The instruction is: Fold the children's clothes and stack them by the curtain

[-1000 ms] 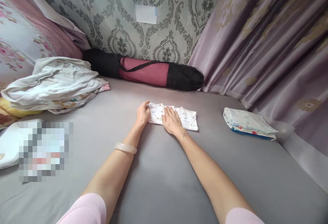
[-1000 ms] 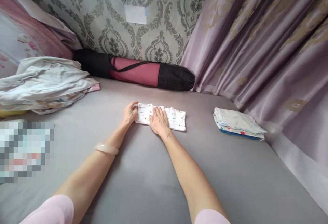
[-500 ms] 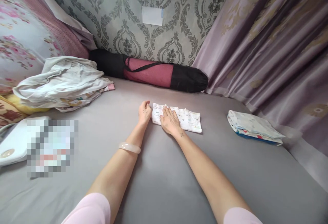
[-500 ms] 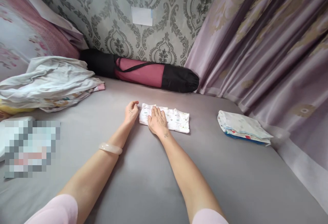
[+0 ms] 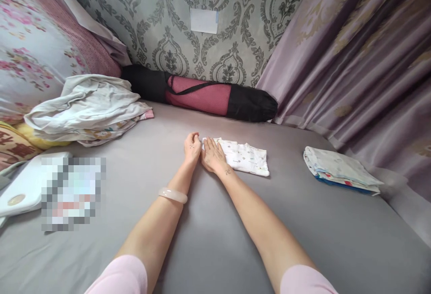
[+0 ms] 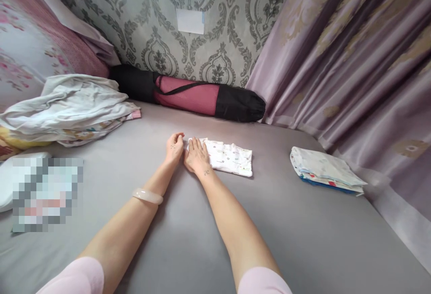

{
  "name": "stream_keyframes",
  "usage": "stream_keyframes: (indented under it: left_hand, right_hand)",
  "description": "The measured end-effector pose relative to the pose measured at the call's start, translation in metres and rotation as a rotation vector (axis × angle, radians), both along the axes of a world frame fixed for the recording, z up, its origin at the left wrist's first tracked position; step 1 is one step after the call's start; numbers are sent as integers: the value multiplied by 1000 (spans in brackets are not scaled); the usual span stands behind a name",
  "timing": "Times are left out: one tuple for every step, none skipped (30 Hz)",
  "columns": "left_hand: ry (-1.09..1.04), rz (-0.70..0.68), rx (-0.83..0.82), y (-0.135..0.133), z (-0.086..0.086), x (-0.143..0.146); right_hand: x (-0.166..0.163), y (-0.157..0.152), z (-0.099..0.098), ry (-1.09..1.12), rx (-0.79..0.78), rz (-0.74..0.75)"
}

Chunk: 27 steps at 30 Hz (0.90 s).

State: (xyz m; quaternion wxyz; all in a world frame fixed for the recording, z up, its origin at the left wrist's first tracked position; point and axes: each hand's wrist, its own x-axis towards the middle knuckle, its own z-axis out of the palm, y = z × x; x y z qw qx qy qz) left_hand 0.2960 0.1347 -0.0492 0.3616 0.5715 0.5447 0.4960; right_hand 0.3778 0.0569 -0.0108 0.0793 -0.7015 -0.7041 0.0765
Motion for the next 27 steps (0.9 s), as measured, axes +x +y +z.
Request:
stream_keyframes:
  left_hand:
    - [0,0,0,0,0,0]
    - [0,-1,0,0,0,0]
    - [2,-3,-1,0,0,1]
    - [4,-5,-2,0,1,1]
    - [7,-8,-4,-1,1,1]
    - [11,-12,-5,-1,2,1]
    - [15,-18,-6,-2,3,1]
    - [20,-23,-5,-3,4,2]
    - [22,-27,-5,-5,6,2]
    - [29,-32,-1,-7,7,3]
    - [49,-39,12,-9,9,4]
    - [82,-48,35,-12,11,5]
    - [127,-60,65,-16,14,7]
    - [180,-79,103,-20,16,9]
    - [234,-107,146,-24,18,11]
    - [282,-138,188,-28,20,13]
    - [321,-172,226,-32,22,16]
    - [357,-211,263,-35,22,18]
    - [391,-250,298,-38,23,20]
    - [427,-286,330,-41,23,22]
    - [463,-320,359,-43,23,23]
    - [500,-354,388,-44,23,23]
    - [533,-384,415,-45,22,23]
    - [563,-407,437,-45,22,23]
    - [590,-425,455,-46,22,23]
    - [613,-439,468,-46,22,23]
    - [634,-450,477,-47,22,24]
  right_hand:
    - [0,0,-1,7,-7,0]
    - [1,1,0,16,-16,8]
    - [3,0,1,29,-29,20]
    - [5,-1,4,42,-41,33]
    - [8,-2,7,55,-43,40]
    - [12,-5,10,63,-34,36]
    - [16,-8,13,66,-14,21]
    - [21,-11,15,62,16,-6]
    - [26,-15,16,52,47,-41]
    - [30,-19,16,37,74,-76]
    - [35,-23,14,21,90,-107]
    - [39,-26,12,7,96,-132]
    - [42,-29,8,-7,97,-152]
    - [44,-31,3,-17,94,-168]
    - [45,-32,-1,-25,91,-179]
    - [46,-33,-4,-30,88,-186]
    - [46,-33,-6,-31,85,-188]
    - [47,-33,-7,-25,80,-184]
    - [48,-34,-6,-12,67,-170]
    - [50,-34,-4,10,46,-151]
    - [53,-35,-1,34,24,-135]
    - [58,-37,2,56,8,-127]
    - [63,-39,6,71,2,-131]
    - [69,-42,8,75,6,-146]
    - [75,-45,10,68,20,-170]
    - [80,-49,10,52,36,-196]
    - [85,-52,9,35,45,-216]
